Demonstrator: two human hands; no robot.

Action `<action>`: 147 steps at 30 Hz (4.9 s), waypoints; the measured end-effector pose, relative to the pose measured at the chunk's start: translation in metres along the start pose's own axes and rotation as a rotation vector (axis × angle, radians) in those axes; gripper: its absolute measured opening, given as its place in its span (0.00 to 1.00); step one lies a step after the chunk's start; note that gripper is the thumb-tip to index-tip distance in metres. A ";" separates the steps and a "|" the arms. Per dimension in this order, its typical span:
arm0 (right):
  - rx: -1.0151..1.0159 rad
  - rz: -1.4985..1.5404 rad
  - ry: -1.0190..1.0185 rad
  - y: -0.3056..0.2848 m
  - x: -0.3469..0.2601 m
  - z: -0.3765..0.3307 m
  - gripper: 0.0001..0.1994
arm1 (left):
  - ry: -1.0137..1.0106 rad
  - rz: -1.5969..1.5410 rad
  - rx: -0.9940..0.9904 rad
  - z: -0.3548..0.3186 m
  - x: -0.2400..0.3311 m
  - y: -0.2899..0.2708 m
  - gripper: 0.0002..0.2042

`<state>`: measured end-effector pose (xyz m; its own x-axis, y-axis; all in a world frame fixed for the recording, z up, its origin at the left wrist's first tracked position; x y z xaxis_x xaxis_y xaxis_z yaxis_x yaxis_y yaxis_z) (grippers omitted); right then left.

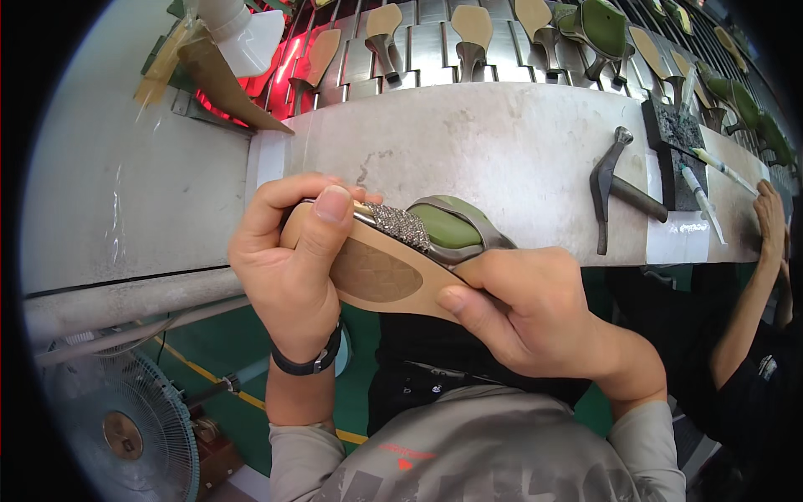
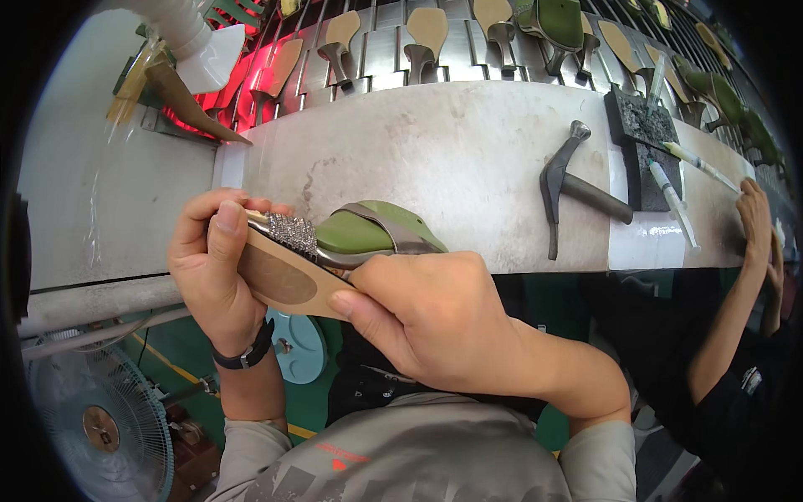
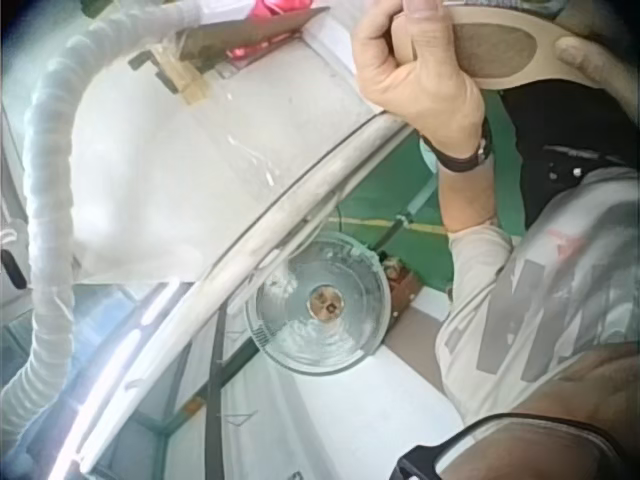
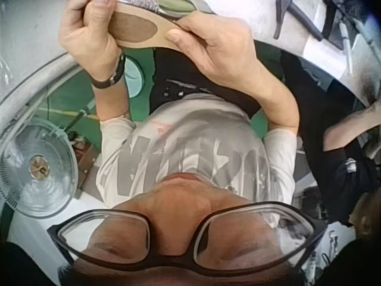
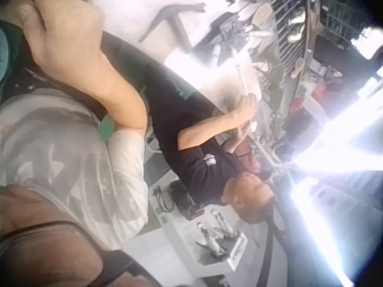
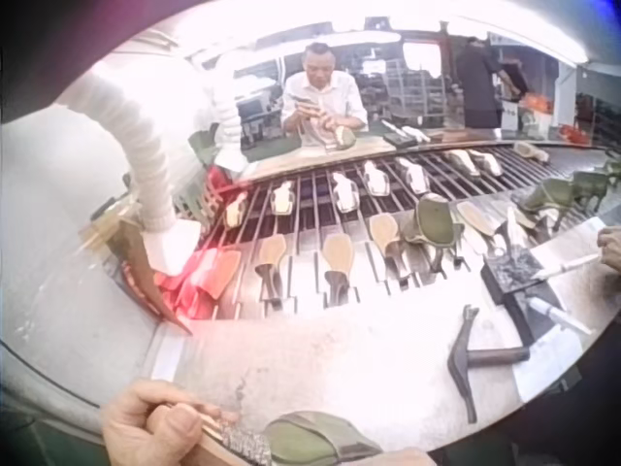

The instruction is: The person assembles high-heeled shoes by pressing outsoles onto lasted shoe uppers, applying adhesive along the seams using a syringe, and tapping the sole edges with a hammer.

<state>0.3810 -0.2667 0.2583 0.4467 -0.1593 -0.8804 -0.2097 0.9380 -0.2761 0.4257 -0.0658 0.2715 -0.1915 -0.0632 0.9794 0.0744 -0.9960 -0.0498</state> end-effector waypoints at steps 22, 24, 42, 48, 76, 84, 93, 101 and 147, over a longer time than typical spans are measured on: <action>0.078 -0.421 -0.041 -0.047 -0.021 0.024 0.22 | 0.167 0.151 -0.272 0.028 0.033 0.041 0.13; 0.039 -0.207 -0.006 -0.050 -0.028 0.049 0.32 | 0.289 0.075 -0.476 0.031 0.042 0.068 0.19; 0.149 -0.016 0.351 -0.031 0.044 -0.056 0.25 | 0.045 -0.080 -0.263 0.036 -0.099 0.034 0.33; 0.003 -0.254 0.009 -0.032 -0.016 0.028 0.20 | 0.393 0.126 -0.444 0.025 -0.043 0.067 0.25; -0.061 -0.622 -0.404 0.009 -0.028 0.024 0.22 | 0.249 -0.107 -0.407 0.039 -0.084 0.055 0.45; -0.082 -0.614 -0.407 0.010 -0.025 0.030 0.22 | 0.260 -0.185 -0.388 0.041 -0.084 0.052 0.39; 0.001 -0.564 -0.229 -0.004 -0.004 0.058 0.22 | 0.024 -0.161 -0.483 0.066 -0.092 0.064 0.48; 0.027 -0.625 -0.208 0.001 0.007 0.063 0.18 | 0.066 -0.202 -0.470 0.072 -0.101 0.061 0.42; 0.091 -0.019 0.568 -0.012 0.082 0.062 0.20 | 0.100 0.023 -0.343 0.080 -0.095 0.080 0.17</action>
<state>0.4742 -0.2714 0.2133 -0.0926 -0.2933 -0.9515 -0.1189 0.9521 -0.2819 0.5281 -0.1341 0.1901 -0.2896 -0.0747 0.9542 -0.2502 -0.9564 -0.1508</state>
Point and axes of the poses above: each hand's wrist, its own z-axis towards the middle knuckle, its own y-axis out of the palm, x = y × z, the point moved 6 cm from there along z, towards the middle knuckle, and after that the axes turned 5 degrees about z, right-handed, at the moved point
